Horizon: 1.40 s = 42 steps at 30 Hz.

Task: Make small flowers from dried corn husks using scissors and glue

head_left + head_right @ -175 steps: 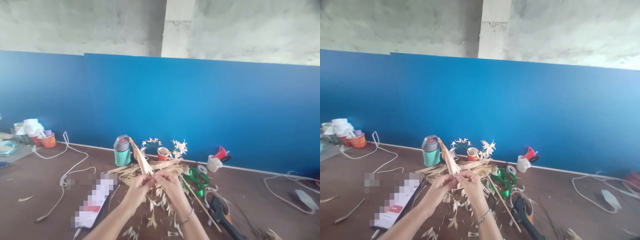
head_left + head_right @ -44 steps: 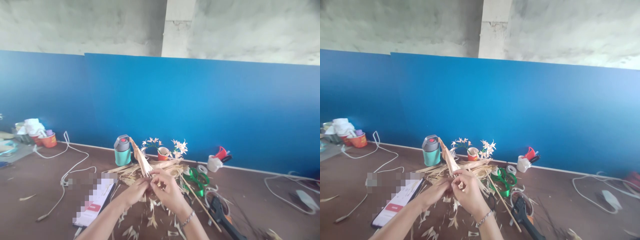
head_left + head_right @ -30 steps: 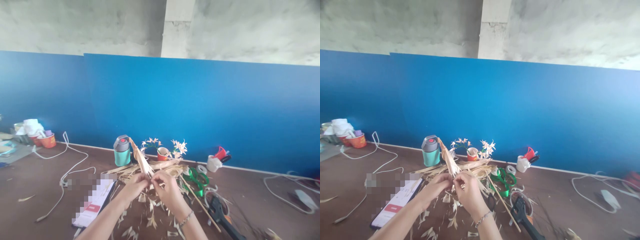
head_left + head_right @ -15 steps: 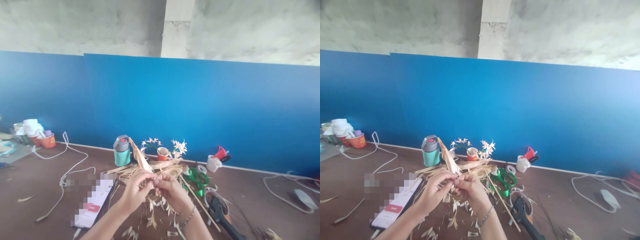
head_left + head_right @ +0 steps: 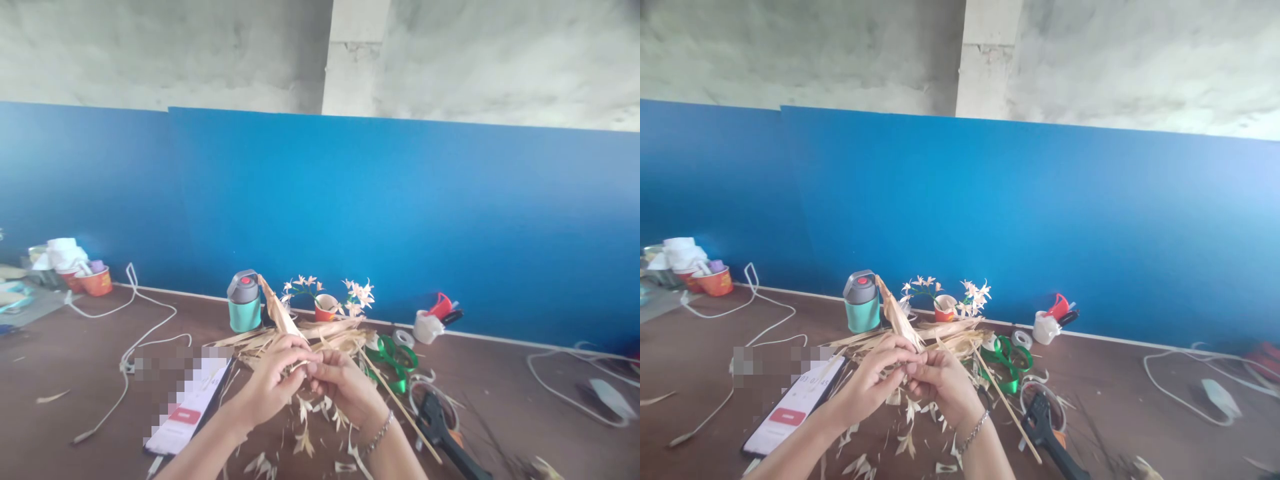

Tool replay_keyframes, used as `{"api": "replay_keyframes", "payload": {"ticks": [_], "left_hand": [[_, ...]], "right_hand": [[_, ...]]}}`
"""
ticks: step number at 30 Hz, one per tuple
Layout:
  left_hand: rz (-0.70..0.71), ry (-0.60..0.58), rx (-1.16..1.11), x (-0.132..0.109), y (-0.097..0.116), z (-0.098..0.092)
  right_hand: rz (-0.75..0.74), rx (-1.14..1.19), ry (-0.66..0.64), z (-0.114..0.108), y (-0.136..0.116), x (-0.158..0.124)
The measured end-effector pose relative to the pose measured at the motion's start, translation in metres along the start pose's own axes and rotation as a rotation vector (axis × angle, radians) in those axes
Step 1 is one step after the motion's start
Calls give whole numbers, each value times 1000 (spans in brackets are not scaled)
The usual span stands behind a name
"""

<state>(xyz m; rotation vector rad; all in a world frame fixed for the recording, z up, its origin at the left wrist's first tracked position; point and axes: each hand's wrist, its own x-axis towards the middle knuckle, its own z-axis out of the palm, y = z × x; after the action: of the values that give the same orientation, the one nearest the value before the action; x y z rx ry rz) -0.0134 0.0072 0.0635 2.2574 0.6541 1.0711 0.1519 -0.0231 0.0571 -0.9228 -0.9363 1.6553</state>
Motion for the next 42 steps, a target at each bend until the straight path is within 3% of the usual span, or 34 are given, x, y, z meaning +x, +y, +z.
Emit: {"api": "replay_keyframes", "payload": {"ticks": [4,8,11,14,17,22,24,28,34,40,42], "left_hand": [[-19,103,63,0,-4,3],[-84,191,137,1,-11,7],[-134,198,142,2,-12,10],[-185,186,97,2,-9,11],[-246,154,34,4,-4,11],[-264,105,-12,5,-2,7],[-240,138,-16,4,-3,6],[-191,271,11,1,-4,6],[-235,175,-7,4,-1,11],[-455,118,-208,5,2,13],[-472,128,-216,5,2,13]], "right_hand": [[-56,-88,103,2,0,2],[-239,-476,259,8,-2,1],[-389,-795,329,13,-4,-2],[-475,-968,372,13,-2,-4],[-428,-920,396,10,0,-2],[-161,-588,267,7,-5,-1],[-105,-498,248,7,-10,-2],[-130,-522,313,5,-14,-2],[-188,-555,300,5,-7,3],[-79,-455,214,5,-3,0],[-36,-396,181,5,-3,-1]]}}
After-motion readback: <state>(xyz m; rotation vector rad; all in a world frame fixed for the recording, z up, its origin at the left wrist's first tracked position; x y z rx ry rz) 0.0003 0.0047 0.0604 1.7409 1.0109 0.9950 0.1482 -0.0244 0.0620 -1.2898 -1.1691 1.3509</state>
